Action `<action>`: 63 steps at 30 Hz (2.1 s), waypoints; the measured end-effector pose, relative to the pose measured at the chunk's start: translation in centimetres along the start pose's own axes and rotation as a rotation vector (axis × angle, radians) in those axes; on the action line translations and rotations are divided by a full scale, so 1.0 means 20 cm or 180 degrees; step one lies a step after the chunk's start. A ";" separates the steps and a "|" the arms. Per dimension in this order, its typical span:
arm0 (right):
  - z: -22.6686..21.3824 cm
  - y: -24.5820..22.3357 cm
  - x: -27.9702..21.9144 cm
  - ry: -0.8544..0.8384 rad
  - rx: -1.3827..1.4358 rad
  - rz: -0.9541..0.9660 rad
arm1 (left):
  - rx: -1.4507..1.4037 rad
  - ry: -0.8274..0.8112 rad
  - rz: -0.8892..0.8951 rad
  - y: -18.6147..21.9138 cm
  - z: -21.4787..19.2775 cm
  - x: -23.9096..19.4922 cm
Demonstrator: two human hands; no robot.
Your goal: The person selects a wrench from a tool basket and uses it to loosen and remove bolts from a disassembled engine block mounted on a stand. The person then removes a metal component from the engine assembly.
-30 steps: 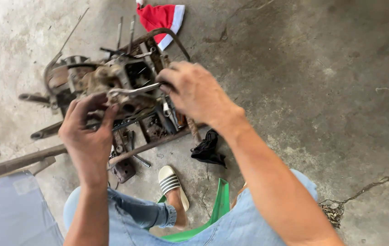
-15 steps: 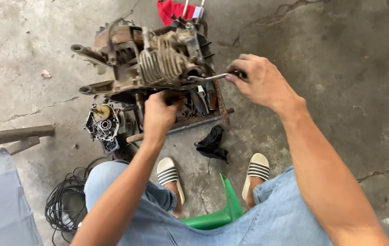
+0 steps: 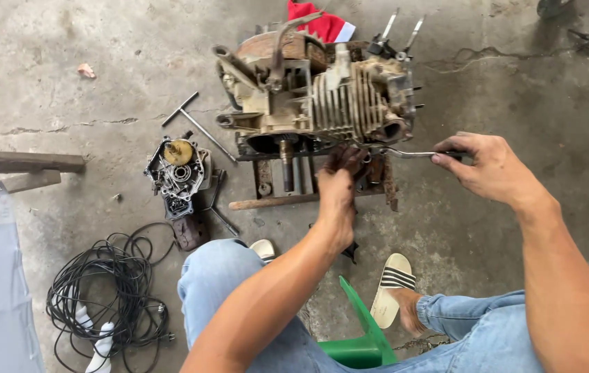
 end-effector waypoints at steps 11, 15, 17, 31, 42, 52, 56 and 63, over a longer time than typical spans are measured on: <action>0.03 0.09 -0.05 0.0073 -0.0189 0.0373 | -0.2990 -0.0867 0.0234 -0.40 0.19 0.57; 0.02 0.03 -0.02 0.0233 -0.0038 -0.0076 | -0.3905 -0.0781 -0.0482 -0.43 0.30 0.60; 0.00 -0.02 0.01 0.0271 -0.0130 -0.0129 | -0.3975 -0.0913 -0.0556 -0.47 0.31 0.69; -0.08 0.00 0.06 -0.0049 0.0269 -0.0284 | -0.1373 -0.0762 0.2457 -0.34 0.43 0.69; -0.06 0.00 0.05 -0.0309 0.0258 -0.0245 | -0.1324 -0.1331 0.2321 -0.39 0.54 0.78; -0.07 -0.02 0.03 -0.0308 0.0233 -0.0210 | -0.1335 -0.1866 0.2070 -0.61 0.39 0.92; -0.07 -0.02 0.02 -0.0310 0.0165 -0.0144 | -0.1383 -0.2076 0.1991 -0.46 0.47 0.75; -0.07 -0.03 0.03 -0.0292 0.0077 -0.0142 | -0.1434 -0.2358 0.1862 -0.42 0.37 0.66</action>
Point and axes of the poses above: each hand's wrist, its own x-axis towards the middle knuckle, its own z-axis out of the palm, y = z × x, the point moved 9 cm from there along x, towards the middle knuckle, and after that the axes turned 4 degrees about y, right-handed, at the moved point
